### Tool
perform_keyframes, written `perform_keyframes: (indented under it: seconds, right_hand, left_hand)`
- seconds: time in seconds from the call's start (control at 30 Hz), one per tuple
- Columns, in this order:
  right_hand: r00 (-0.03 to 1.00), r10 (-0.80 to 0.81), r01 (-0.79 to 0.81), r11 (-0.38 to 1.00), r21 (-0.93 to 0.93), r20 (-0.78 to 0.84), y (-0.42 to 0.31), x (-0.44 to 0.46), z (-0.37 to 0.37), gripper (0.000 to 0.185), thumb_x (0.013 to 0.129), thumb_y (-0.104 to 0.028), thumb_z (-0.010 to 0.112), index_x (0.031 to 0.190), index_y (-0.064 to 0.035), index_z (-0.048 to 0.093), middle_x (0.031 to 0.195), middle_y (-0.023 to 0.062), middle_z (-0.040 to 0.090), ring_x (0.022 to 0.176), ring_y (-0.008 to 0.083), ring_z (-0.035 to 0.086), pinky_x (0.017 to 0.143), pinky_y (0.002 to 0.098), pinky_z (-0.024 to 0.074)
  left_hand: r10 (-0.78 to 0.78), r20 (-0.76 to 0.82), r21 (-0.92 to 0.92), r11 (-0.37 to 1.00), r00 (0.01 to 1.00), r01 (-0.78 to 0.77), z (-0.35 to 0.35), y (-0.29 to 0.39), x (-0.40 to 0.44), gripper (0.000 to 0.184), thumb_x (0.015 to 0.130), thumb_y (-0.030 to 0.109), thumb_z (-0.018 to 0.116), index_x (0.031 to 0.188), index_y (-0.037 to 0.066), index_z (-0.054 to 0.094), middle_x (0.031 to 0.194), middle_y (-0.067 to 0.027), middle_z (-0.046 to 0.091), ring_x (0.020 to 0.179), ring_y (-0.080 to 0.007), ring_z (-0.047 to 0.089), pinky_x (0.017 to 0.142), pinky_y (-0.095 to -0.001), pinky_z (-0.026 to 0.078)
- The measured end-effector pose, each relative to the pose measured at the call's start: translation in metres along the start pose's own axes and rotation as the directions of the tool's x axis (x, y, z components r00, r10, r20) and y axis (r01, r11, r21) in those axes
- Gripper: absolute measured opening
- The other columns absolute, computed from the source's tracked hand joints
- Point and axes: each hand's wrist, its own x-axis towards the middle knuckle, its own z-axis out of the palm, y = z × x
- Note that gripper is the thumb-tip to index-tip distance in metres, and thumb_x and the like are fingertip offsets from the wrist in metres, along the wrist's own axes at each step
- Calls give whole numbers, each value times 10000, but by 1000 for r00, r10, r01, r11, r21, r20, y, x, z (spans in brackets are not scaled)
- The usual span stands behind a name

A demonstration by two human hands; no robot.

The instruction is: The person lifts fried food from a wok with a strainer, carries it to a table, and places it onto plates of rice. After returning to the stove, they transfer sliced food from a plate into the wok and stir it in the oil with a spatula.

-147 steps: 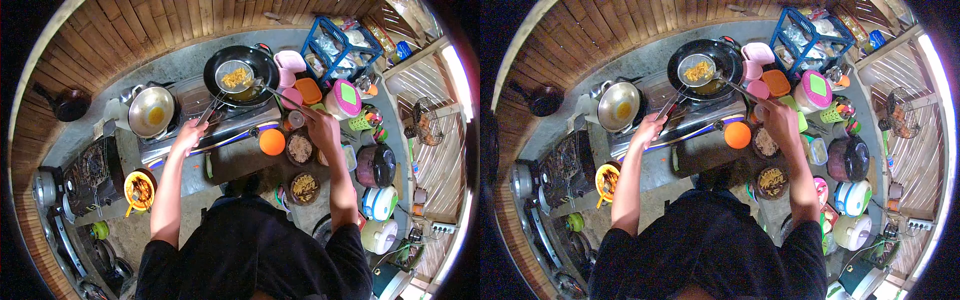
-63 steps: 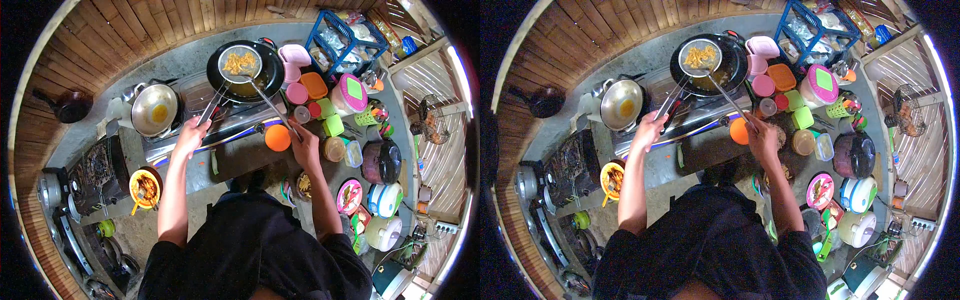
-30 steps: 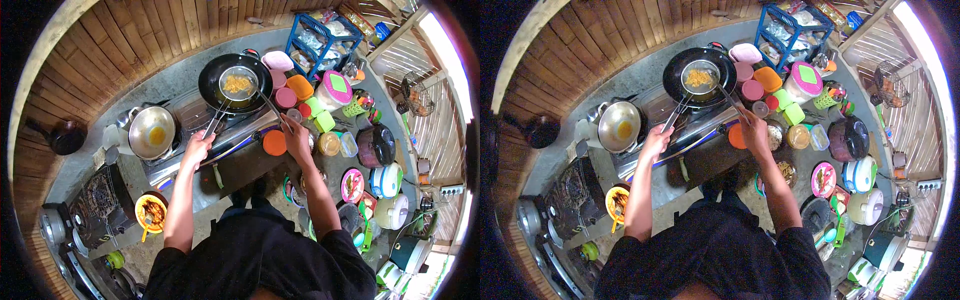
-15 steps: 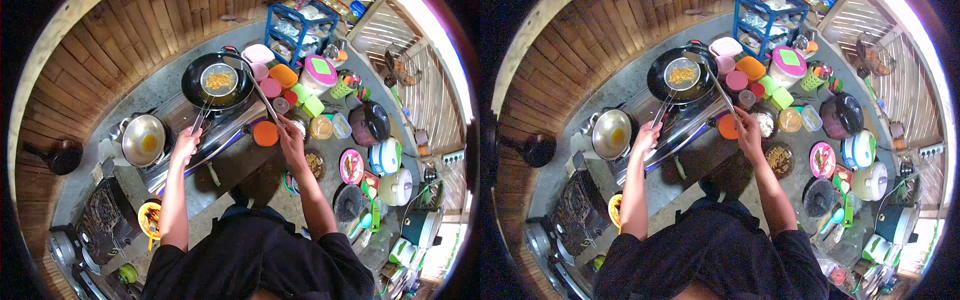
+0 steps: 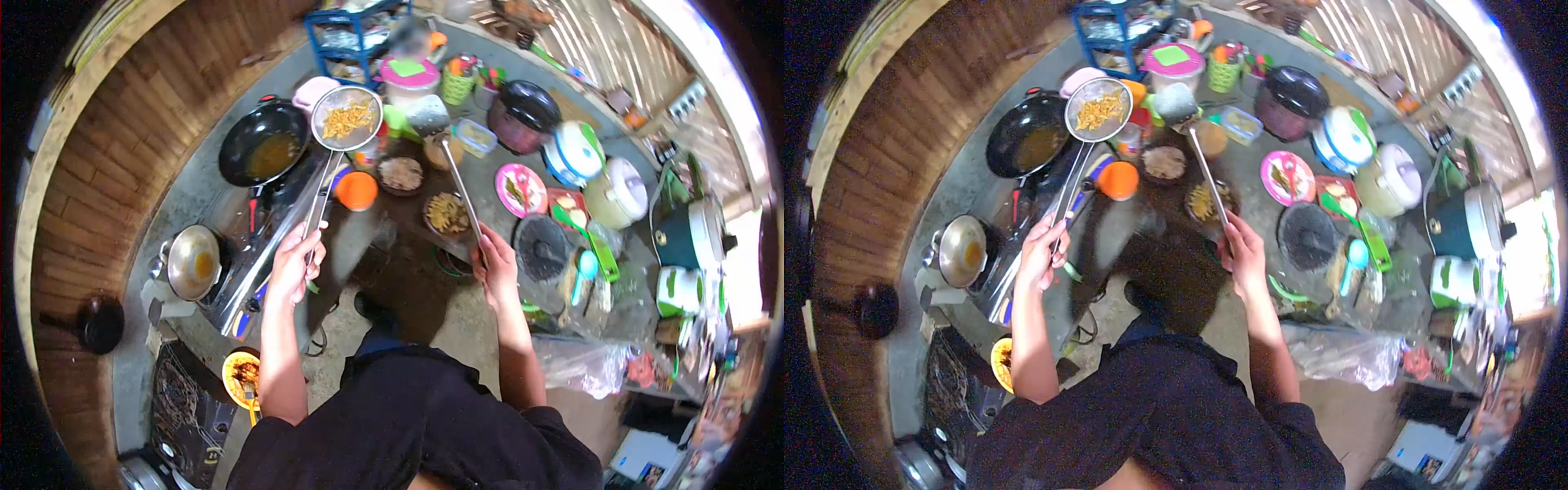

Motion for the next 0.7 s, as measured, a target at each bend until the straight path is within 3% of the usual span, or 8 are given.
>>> perform_keyframes:
  seconds: [0.1,0.3,0.4,0.53,0.7]
  right_hand:
    - [972,45,-20,994,111,-232,-3,-70,-56,344,983,-184,496,1301,-58,527,666,-9,537,415,31,348,371,179,255]
    - [840,-13,58,996,66,-543,0,-219,-137,338,982,-188,498,1292,-61,533,657,-17,548,411,22,356,364,177,260]
    - [679,-28,76,997,32,-734,-1,-295,-146,362,978,-204,502,1299,-38,518,646,-16,545,408,23,338,367,176,251]
    - [440,-81,215,976,17,-894,23,-388,-131,361,974,-201,506,1296,-36,520,638,-17,534,404,27,326,361,185,247]
    - [78,27,351,935,53,-997,66,-486,-77,347,979,-195,491,1284,-35,528,642,-14,531,404,31,322,363,192,246]
  left_hand:
    - [-16,150,2,1000,989,16,50,-9,-35,283,960,187,513,1211,57,522,579,27,418,438,-28,322,384,-178,235]
    - [-137,367,134,987,920,93,134,-20,-88,339,953,164,496,1266,33,491,562,24,414,421,-37,314,387,-189,243]
    - [-148,583,178,983,799,52,164,-29,-99,348,951,167,493,1270,26,488,565,24,421,423,-39,320,393,-192,239]
    - [-242,756,263,963,608,56,204,-39,-112,348,951,152,492,1273,20,484,574,32,421,436,-36,324,399,-190,235]
    - [-371,860,387,922,349,25,241,-52,-138,348,949,127,489,1276,9,479,605,46,420,483,-22,339,424,-184,238]
